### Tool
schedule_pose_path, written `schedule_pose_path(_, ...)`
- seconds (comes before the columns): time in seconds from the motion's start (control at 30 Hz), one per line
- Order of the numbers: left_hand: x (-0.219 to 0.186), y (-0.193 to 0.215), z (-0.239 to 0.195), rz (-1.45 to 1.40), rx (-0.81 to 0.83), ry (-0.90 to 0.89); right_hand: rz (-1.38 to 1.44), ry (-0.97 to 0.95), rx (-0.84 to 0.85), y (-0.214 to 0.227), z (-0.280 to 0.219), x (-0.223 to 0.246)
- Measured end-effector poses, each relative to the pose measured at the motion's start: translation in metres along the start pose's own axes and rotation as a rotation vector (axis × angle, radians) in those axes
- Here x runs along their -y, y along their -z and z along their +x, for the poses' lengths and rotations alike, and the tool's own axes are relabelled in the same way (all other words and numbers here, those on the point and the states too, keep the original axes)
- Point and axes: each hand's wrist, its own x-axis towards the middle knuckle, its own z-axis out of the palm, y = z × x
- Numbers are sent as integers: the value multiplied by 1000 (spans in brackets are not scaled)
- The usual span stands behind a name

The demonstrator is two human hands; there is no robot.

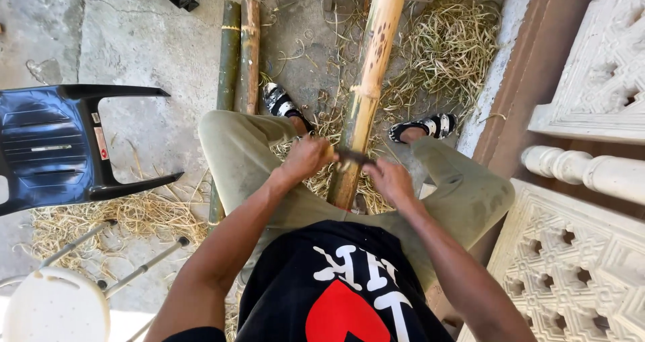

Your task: Peeling and stripping the outer bark from a bamboo pole using a curved hand blade.

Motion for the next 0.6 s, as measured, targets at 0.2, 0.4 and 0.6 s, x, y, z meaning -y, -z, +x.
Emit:
schedule_pose_path(0.2, -10, 26, 84, 33, -373, 37, -23, -239, -110, 44, 100, -7)
schedule_pose_path(0.4, -8, 8, 36, -32, -186, 125, -124, -145, -151, 11, 49, -9)
schedule_pose_path(0.6, 3, -23, -41, -98, 33, 176, -14, -98, -64, -28, -35, 6)
